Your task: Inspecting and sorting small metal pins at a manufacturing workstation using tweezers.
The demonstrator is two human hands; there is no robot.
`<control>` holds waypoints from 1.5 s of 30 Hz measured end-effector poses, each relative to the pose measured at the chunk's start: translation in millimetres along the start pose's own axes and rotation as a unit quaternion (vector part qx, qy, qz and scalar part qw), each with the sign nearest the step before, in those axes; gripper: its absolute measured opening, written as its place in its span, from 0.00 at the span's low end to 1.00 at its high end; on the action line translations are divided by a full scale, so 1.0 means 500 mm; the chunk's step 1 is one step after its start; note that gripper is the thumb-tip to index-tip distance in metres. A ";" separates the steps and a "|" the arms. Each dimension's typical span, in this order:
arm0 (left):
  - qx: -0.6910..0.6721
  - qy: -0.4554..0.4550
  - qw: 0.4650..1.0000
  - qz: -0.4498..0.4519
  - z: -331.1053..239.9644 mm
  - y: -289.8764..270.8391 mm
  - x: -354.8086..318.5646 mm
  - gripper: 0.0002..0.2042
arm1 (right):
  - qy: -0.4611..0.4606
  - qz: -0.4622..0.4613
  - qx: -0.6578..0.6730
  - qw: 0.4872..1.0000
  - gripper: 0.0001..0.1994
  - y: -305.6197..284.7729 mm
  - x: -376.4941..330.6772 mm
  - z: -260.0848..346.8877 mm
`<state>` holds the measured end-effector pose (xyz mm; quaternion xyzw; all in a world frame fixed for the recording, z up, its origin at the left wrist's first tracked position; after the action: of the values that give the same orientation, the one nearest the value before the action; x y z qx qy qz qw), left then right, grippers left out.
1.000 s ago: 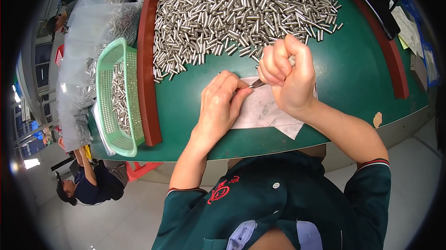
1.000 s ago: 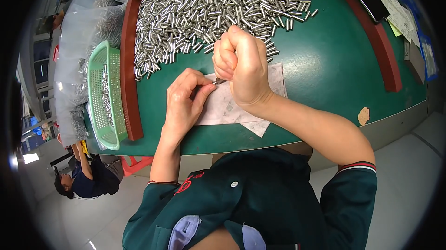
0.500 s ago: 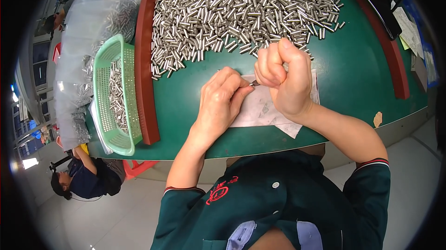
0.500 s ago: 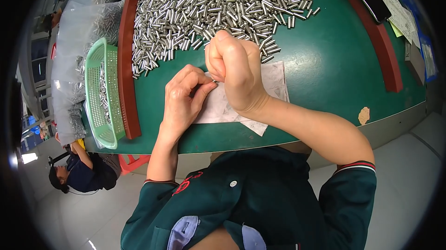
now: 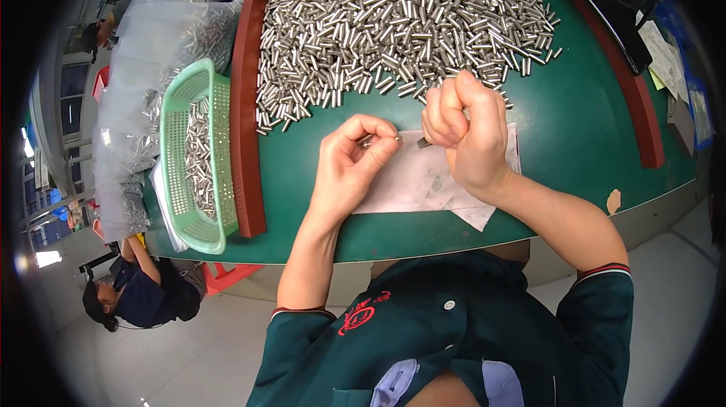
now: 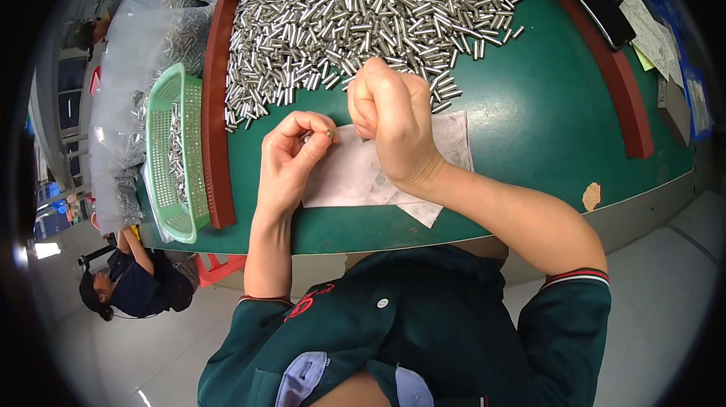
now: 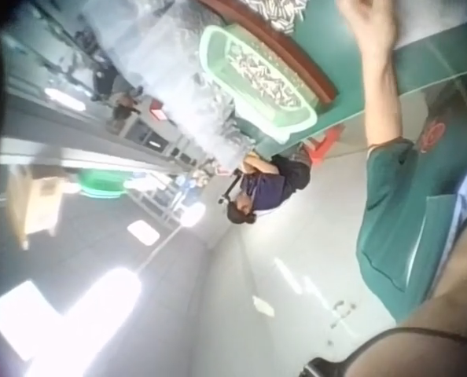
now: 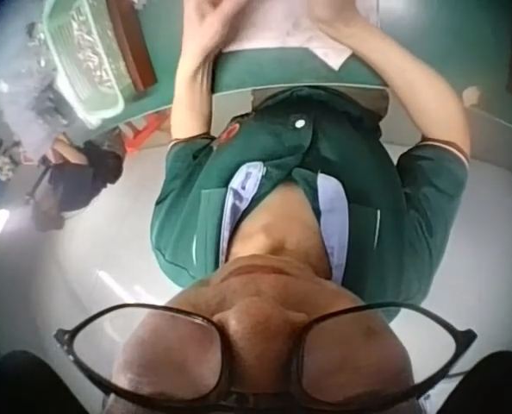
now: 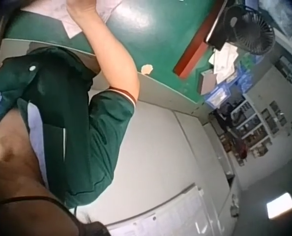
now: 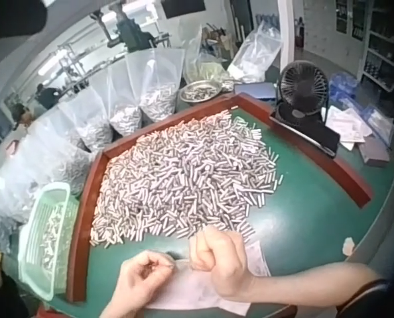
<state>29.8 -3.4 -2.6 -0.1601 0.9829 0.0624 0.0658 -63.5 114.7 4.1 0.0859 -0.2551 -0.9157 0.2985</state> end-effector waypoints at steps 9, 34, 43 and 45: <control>-0.264 -0.075 0.960 0.055 0.007 -0.018 0.007 0.06 | 0.007 0.016 0.026 1.000 0.19 -0.005 -0.001 0.005; 0.479 0.166 0.849 -0.150 -0.015 -0.006 0.055 0.09 | 0.023 0.022 0.039 0.999 0.21 -0.004 0.005 0.005; 0.104 0.035 0.983 -0.144 -0.008 -0.027 0.031 0.06 | 0.026 0.021 0.044 0.998 0.20 -0.005 0.006 0.004; -0.097 -0.030 0.992 -0.073 -0.003 -0.040 0.023 0.04 | 0.027 0.019 0.045 0.998 0.20 -0.005 0.006 0.006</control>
<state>25.2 -26.1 -4.8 -0.2355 0.9554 0.1575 0.0834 -68.3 116.0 5.1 0.1197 -0.2897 -0.8947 0.3182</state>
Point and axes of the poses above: each hand's wrist, its own x-axis towards the middle knuckle, its own y-axis out of the palm, z = x × y, the point moved 2 cm from there along x, towards the middle knuckle, and after that the axes turned 6 degrees about -x, right-handed, at the moved point
